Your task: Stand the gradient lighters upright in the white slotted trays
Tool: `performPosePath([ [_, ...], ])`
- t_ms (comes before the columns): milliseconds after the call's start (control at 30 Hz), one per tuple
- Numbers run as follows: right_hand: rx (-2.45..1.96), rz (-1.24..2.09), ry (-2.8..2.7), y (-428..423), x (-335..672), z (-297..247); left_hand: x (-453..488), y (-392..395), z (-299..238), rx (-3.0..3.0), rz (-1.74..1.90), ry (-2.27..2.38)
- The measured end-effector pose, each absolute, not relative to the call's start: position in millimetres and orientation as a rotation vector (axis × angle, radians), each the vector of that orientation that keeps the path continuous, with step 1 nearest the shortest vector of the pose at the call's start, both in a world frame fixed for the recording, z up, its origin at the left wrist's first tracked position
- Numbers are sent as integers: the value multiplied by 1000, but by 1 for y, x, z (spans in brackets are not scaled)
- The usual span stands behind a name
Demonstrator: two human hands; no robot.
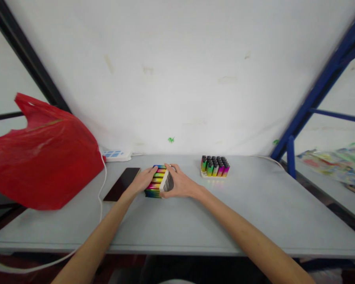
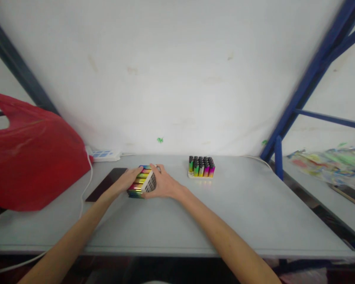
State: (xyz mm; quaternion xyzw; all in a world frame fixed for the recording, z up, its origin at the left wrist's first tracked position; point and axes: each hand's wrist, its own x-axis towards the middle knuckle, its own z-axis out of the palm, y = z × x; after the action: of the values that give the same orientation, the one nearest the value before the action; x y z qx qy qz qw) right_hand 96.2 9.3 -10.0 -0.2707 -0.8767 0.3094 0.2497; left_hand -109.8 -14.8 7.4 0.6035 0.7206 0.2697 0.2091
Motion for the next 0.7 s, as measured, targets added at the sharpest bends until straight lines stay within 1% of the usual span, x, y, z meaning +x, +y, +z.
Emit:
performPosePath([
  [133,-725,874,-2386,9,99,-15,-107,-20,10,1779,734,2096],
  [367,-686,892,-2295,3,94,-32,-95,-21,32,2053,645,2239],
  [567,-695,853,-2247,1,91,-34,-78,-16,24,2397,148,2055],
  [633,-708,849,-2247,0,91,-33,-77,-16,21,2440,61,2045],
  [700,-714,833,-2248,0,91,-32,-79,-15,20,2422,62,2062],
])
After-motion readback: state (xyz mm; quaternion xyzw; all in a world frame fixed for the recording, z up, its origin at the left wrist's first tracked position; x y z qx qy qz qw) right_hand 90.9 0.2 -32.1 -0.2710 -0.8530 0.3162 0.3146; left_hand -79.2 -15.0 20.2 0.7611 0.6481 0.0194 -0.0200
